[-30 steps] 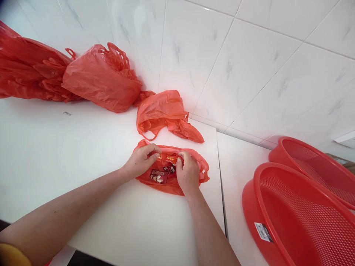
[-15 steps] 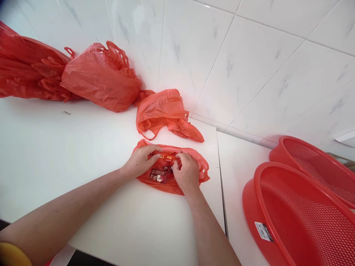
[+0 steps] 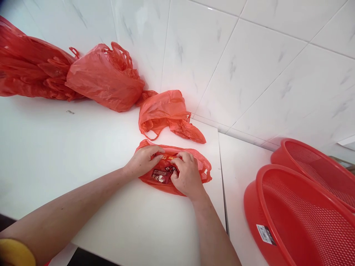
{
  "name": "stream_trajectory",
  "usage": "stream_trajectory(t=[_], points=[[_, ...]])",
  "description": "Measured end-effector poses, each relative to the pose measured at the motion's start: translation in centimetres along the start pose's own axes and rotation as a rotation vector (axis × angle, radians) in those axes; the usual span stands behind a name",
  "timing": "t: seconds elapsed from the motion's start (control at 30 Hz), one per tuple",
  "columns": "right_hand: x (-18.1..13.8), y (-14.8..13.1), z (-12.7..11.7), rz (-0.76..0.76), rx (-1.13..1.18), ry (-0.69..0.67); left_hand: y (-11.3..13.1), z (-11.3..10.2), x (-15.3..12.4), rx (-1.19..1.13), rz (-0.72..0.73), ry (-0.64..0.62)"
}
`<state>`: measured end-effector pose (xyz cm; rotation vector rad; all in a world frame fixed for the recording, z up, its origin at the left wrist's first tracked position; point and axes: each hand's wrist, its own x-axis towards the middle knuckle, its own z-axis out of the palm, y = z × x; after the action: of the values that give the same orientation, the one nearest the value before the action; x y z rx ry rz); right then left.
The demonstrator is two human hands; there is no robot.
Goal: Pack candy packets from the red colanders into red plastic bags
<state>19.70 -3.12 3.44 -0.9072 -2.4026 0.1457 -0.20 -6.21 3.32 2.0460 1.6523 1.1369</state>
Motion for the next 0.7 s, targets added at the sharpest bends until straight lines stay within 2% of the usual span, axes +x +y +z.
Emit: stream_trajectory(t=[0.13,0.7], points=[[-0.2,0.1,-0.1,0.012,-0.045,-0.067,0.0,-0.1,0.0,-0.001,-0.001,-0.008],[-0.2,0.5,0.9,0.094,0.123,-0.055,-0.2,0.2,-0.1,0.005,-0.025,-0.014]])
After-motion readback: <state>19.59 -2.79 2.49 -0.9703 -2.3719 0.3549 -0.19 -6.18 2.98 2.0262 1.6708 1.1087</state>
